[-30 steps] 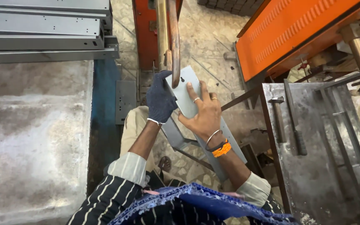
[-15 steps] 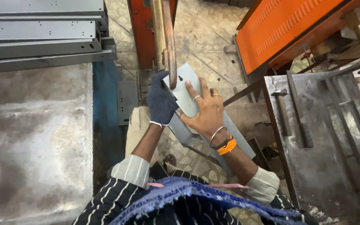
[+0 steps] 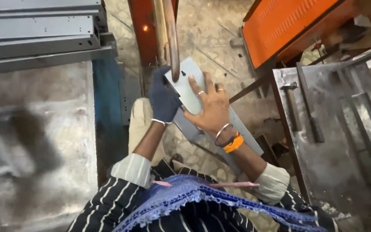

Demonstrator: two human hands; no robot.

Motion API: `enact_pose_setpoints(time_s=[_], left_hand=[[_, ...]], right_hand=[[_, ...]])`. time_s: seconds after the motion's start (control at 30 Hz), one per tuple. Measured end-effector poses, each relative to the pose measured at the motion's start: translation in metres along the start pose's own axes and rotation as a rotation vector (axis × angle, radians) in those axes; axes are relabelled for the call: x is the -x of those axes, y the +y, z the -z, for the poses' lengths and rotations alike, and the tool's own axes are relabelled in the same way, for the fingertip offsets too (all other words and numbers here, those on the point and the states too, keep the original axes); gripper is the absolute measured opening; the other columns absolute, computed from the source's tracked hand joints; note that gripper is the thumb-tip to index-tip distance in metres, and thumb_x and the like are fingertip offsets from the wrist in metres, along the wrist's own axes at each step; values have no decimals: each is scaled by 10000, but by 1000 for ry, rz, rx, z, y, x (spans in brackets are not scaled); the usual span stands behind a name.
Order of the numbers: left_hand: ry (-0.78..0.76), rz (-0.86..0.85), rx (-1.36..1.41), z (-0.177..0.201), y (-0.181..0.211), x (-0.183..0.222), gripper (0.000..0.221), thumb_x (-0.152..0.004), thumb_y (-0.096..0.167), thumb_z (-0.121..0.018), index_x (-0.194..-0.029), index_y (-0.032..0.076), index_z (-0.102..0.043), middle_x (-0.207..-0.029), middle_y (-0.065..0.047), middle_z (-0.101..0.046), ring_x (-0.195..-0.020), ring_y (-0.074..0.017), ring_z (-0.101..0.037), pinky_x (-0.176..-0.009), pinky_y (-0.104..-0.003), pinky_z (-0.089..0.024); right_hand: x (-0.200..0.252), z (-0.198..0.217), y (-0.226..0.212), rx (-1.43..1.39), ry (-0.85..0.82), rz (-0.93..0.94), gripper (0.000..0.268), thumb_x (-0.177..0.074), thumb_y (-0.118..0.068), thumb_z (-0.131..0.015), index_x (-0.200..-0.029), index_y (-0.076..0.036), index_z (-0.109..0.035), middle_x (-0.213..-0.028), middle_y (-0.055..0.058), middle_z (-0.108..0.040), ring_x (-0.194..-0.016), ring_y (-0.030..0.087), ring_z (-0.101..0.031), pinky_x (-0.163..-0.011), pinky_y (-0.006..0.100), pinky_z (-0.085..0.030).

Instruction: Positioning, aligning, and spot welding metal components to assemble structural frames.

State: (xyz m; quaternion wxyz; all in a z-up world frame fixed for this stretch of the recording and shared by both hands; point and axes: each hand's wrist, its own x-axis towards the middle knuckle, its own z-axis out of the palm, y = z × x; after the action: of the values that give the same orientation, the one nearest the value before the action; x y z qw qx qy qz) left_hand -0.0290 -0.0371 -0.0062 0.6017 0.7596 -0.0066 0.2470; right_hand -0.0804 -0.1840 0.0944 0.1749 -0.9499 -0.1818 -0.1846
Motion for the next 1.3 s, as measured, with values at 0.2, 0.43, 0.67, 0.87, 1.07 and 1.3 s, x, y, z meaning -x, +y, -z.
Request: enact_pose_setpoints(time_s=[0.2, 0.43, 0.67, 0.87, 1.07, 1.3], left_hand=[[0, -138, 48, 14, 27, -33, 561, -776, 3, -823, -1263, 86, -558, -1100, -101, -628, -1019, -220, -671, -906, -312, -524], [-129, 209, -129, 22, 8, -29, 637, -761, 28, -726, -1368, 128, -563, -989, -124, -632, -901, -259, -658, -847, -347, -528], [-276, -239, 110, 43, 20, -27, 857, -746, 226, -923, -1439, 73, -444, -1346, -150, -582, -1262, -284, -607, -1076, -391, -487], [-148, -162, 45, 15, 22, 11, 859, -749, 184, -928, -1480, 75, -489, -1394, -139, -608, -1266, -285, -624, -1083, -388, -502], [17, 5, -133, -9, 20, 40, 937, -670, 190, -938, -1471, 46, -474, -1366, -151, -612, -1242, -315, -616, -1049, -386, -497], [69, -21, -105, -17, 24, 40, 970, -712, 111, -906, -1532, 10, -396, -1479, -204, -529, -1384, -363, -510, -1165, -432, -398]], right_hand=[[-22, -7, -5, -38, -18, -47, 870, -682, -416, -816, -1485, -199, -559, -1476, 218, -497, -1041, 458, -582, -895, 527, -493], [-18, -20, -2, -49, 27, -19, 870, -652, -411, -826, -1465, -228, -574, -1470, 228, -496, -1042, 470, -573, -904, 531, -488], [-23, -7, 15, -50, -48, 29, 891, -650, -418, -827, -1478, -236, -555, -1468, 229, -501, -1017, 461, -578, -919, 519, -487], [-30, 13, 55, -114, -154, 213, 905, -653, -416, -829, -1499, -265, -548, -1486, 233, -486, -1051, 466, -582, -971, 509, -486], [-38, 22, 72, -114, -280, 332, 902, -645, -385, -803, -1503, -281, -544, -1520, 189, -483, -1115, 434, -578, -1035, 517, -452], [-48, 28, 71, -98, -288, 372, 866, -676, -394, -796, -1498, -273, -552, -1538, 166, -473, -1202, 419, -557, -1092, 511, -419]])
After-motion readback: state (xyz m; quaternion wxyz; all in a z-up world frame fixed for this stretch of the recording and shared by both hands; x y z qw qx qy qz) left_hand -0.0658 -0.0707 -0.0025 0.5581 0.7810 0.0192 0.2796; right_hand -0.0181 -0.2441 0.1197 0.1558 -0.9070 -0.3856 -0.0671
